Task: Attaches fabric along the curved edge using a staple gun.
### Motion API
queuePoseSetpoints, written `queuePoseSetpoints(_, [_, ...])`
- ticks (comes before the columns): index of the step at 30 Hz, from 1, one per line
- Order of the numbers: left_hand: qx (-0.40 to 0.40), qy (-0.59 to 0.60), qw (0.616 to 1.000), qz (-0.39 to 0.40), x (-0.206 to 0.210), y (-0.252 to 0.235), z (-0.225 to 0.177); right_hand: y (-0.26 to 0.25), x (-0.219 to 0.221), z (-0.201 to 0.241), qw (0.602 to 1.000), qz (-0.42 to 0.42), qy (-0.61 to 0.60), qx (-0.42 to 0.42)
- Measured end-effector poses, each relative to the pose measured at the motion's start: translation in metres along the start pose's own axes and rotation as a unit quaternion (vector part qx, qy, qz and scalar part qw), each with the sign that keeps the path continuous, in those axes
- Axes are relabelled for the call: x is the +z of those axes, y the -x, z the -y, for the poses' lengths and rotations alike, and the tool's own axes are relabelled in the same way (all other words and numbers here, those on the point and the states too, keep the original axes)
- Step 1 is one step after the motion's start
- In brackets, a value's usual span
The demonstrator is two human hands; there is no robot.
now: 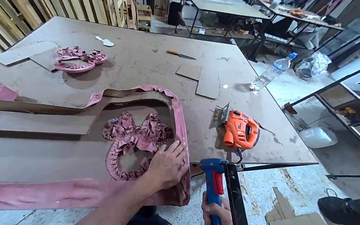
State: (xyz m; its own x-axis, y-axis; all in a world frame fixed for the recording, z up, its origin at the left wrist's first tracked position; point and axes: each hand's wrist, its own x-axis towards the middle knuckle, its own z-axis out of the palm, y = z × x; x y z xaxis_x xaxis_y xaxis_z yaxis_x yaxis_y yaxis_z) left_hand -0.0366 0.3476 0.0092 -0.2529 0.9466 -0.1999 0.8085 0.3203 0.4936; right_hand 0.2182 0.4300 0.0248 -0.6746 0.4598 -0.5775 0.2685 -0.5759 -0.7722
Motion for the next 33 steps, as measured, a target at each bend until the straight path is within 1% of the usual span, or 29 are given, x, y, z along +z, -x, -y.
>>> queuePoseSetpoints(2, [-0.018,0.029,0.999,-0.016,-0.003,0.013,0.013,0.003,0.013,0.033,0.999,0.029,0.016,-0.015])
queuePoseSetpoints(4, [-0.055,0.046,0.997,-0.031,0.004,0.027,0.023,0.007,0.029,0.071,0.995,0.075,0.030,-0.064])
queuePoseSetpoints(5, [-0.072,0.052,0.995,-0.034,0.010,0.030,0.025,0.007,0.035,0.083,0.992,0.094,0.044,-0.076])
queuePoseSetpoints(6, [-0.081,0.059,0.994,-0.037,0.014,0.033,0.026,0.000,0.037,0.086,0.989,0.112,0.061,-0.068])
queuePoseSetpoints(7, [-0.088,0.067,0.993,-0.031,0.013,0.034,0.026,-0.015,0.036,0.080,0.988,0.121,0.088,-0.036])
queuePoseSetpoints(9, [-0.093,0.070,0.993,-0.023,0.015,0.036,0.028,-0.058,0.019,0.053,0.978,0.130,0.152,0.063])
queuePoseSetpoints(10, [-0.095,0.075,0.992,-0.025,0.018,0.038,0.029,-0.067,0.013,0.048,0.975,0.122,0.160,0.095])
queuePoseSetpoints(11, [-0.094,0.077,0.992,-0.040,0.017,0.036,0.031,-0.068,0.012,0.061,0.974,0.118,0.162,0.105])
queuePoseSetpoints(12, [-0.094,0.074,0.991,-0.059,0.015,0.034,0.034,-0.065,0.016,0.083,0.974,0.123,0.164,0.093])
queuePoseSetpoints(14, [-0.107,0.082,0.990,-0.037,0.016,0.041,0.032,-0.042,0.020,0.117,0.977,0.147,0.151,0.024])
queuePoseSetpoints(15, [-0.110,0.084,0.990,-0.040,0.015,0.039,0.031,-0.032,0.020,0.131,0.979,0.157,0.131,-0.009])
queuePoseSetpoints(16, [-0.112,0.084,0.988,-0.059,0.016,0.037,0.030,-0.027,0.017,0.136,0.978,0.174,0.112,-0.028])
queuePoseSetpoints(17, [-0.117,0.098,0.985,-0.074,0.015,0.036,0.031,-0.028,0.015,0.131,0.977,0.187,0.103,-0.021])
queuePoseSetpoints(18, [-0.123,0.123,0.981,-0.091,0.013,0.038,0.032,-0.037,0.015,0.118,0.976,0.187,0.108,0.014])
queuePoseSetpoints(19, [-0.126,0.148,0.972,-0.136,0.013,0.044,0.032,-0.050,0.014,0.098,0.974,0.173,0.132,0.067])
queuePoseSetpoints(20, [-0.117,0.174,0.958,-0.197,0.012,0.048,0.029,-0.061,0.006,0.076,0.970,0.158,0.149,0.111])
queuePoseSetpoints(21, [-0.088,0.186,0.945,-0.256,0.008,0.046,0.023,-0.070,-0.002,0.062,0.970,0.143,0.145,0.132])
queuePoseSetpoints(22, [-0.052,0.178,0.937,-0.296,-0.001,0.035,0.017,-0.077,-0.007,0.063,0.973,0.135,0.135,0.129])
queuePoseSetpoints(23, [-0.024,0.161,0.941,-0.298,-0.007,0.023,0.009,-0.079,-0.009,0.071,0.977,0.125,0.122,0.122])
queuePoseSetpoints(24, [-0.007,0.133,0.956,-0.260,-0.005,0.012,0.001,-0.074,-0.012,0.077,0.981,0.115,0.106,0.119])
queuePoseSetpoints(25, [0.008,0.098,0.974,-0.202,-0.001,-0.005,-0.005,-0.072,-0.020,0.081,0.986,0.104,0.084,0.101])
queuePoseSetpoints(26, [0.017,0.070,0.986,-0.153,0.000,-0.027,-0.005,-0.078,-0.029,0.088,0.991,0.095,0.060,0.069])
queuePoseSetpoints(27, [0.009,0.051,0.992,-0.111,0.000,-0.048,-0.001,-0.087,-0.037,0.095,0.994,0.088,0.040,0.043])
queuePoseSetpoints(28, [-0.010,0.043,0.995,-0.089,-0.002,-0.063,0.005,-0.093,-0.043,0.100,0.995,0.087,0.023,0.030])
queuePoseSetpoints(31, [-0.092,0.040,0.995,-0.010,-0.021,-0.093,0.021,-0.107,-0.052,0.105,0.993,0.108,-0.005,0.040])
queuePoseSetpoints(33, [-0.109,0.039,0.993,-0.006,-0.032,-0.103,0.024,-0.114,-0.048,0.104,0.993,0.105,0.005,0.046])
